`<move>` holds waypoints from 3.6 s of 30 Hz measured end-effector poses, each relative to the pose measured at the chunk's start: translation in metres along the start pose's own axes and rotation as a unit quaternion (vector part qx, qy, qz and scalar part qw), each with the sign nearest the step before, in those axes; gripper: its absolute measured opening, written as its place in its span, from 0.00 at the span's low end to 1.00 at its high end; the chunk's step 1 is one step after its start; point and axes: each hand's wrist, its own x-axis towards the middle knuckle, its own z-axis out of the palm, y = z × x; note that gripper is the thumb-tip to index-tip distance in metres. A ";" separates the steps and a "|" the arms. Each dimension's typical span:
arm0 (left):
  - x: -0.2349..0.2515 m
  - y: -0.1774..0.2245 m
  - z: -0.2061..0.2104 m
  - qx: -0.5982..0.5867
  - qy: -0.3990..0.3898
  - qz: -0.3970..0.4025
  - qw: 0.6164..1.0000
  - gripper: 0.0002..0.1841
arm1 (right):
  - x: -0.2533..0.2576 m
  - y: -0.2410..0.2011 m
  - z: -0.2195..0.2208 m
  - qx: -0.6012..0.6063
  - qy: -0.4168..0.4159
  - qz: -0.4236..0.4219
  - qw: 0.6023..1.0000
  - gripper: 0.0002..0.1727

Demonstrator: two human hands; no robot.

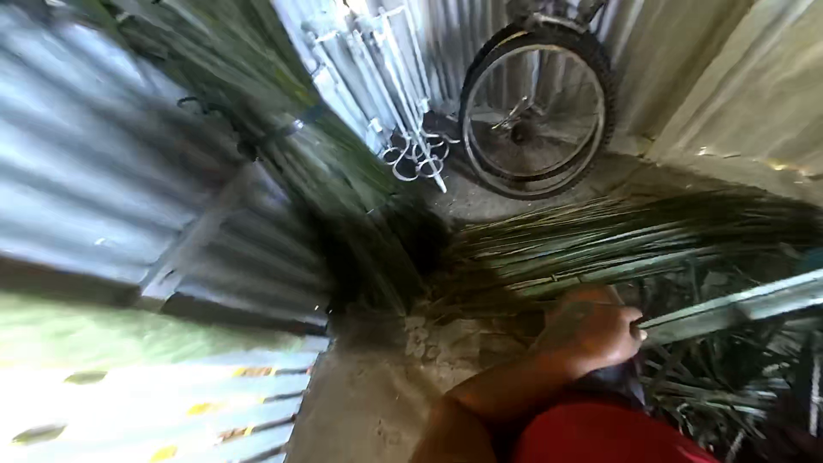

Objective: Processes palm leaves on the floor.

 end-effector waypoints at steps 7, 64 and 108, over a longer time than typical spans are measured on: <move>0.000 -0.008 0.011 -0.049 -0.018 -0.015 0.999 0.18 | 0.004 -0.026 0.055 -0.140 -0.041 -0.013 0.989 0.39; 0.001 0.071 0.005 -0.473 -0.099 0.028 0.875 0.10 | -0.019 -0.020 0.073 -0.205 0.003 -0.300 0.932 0.27; 0.006 0.048 0.012 -0.400 -0.157 0.032 0.902 0.10 | -0.018 -0.025 0.075 -0.163 0.115 -0.219 0.955 0.21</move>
